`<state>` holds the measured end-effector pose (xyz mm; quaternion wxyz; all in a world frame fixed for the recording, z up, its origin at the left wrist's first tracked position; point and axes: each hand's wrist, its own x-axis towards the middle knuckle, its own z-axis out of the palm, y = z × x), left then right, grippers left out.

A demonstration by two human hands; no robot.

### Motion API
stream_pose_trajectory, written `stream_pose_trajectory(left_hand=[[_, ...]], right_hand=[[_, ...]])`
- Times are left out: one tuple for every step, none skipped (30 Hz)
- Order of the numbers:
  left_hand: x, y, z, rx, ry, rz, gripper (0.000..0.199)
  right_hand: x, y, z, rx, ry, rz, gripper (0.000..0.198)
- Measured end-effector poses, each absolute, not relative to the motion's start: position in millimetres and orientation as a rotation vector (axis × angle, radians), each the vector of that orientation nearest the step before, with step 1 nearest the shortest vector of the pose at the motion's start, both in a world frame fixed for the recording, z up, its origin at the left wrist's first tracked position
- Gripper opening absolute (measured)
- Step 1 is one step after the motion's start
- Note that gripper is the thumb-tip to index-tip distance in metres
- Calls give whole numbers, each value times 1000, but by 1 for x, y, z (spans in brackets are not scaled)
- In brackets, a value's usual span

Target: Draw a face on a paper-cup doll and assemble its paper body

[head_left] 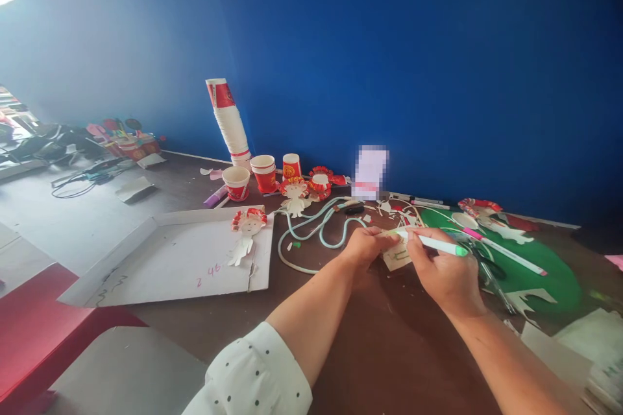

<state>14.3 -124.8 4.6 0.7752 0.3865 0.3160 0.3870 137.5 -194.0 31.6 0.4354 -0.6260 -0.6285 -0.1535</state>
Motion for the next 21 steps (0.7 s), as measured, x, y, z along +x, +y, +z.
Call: stream_pose_trajectory(left_hand=[[14, -125, 4, 838, 692, 840, 37], [15, -125, 4, 842, 700, 841, 37], [15, -125, 4, 847, 707, 842, 37], [15, -125, 4, 851, 712, 840, 37], [14, -125, 4, 855, 714, 836, 38], [14, -125, 5, 856, 713, 832, 38], [14, -125, 5, 854, 710, 828, 38], [14, -125, 6, 852, 709, 824, 38], [14, -125, 6, 850, 710, 823, 38], [14, -125, 6, 851, 710, 821, 38], [14, -125, 6, 855, 710, 820, 38], [14, -125, 6, 860, 710, 822, 38], [13, -125, 6, 865, 711, 824, 37], [13, -125, 6, 869, 713, 825, 37], [13, -125, 6, 868, 718, 826, 36], [13, -125, 7, 866, 723, 826, 35], [13, -125, 7, 865, 726, 826, 34], [13, -125, 7, 863, 727, 826, 34], [13, -125, 7, 860, 724, 827, 34], [14, -125, 6, 856, 724, 828, 34], [14, -125, 5, 853, 725, 830, 35]], right_hand=[[137, -194, 32, -1567, -1553, -384, 27], [137, -195, 32, -1577, -1540, -388, 27], [136, -195, 32, -1588, -1528, -391, 28], [136, -195, 32, -1601, -1516, -396, 28], [136, -195, 32, -1613, -1507, -404, 28], [136, -195, 32, -1623, -1501, -412, 29], [137, -195, 32, -1625, -1499, -417, 29], [137, -195, 31, -1619, -1501, -420, 29], [137, -195, 31, -1609, -1508, -419, 28], [137, -194, 31, -1595, -1520, -414, 28], [138, -194, 30, -1582, -1535, -402, 27], [138, -194, 30, -1574, -1546, -390, 27], [138, -194, 30, -1571, -1553, -376, 26], [138, -194, 30, -1570, -1554, -362, 26], [137, -195, 31, -1566, -1549, -344, 27], [137, -196, 32, -1562, -1539, -324, 28], [137, -196, 33, -1555, -1515, -303, 29], [137, -197, 34, -1545, -1483, -274, 30], [137, -198, 36, -1539, -1441, -238, 32], [138, -198, 38, -1536, -1386, -200, 33], [139, -198, 39, -1535, -1323, -161, 36]])
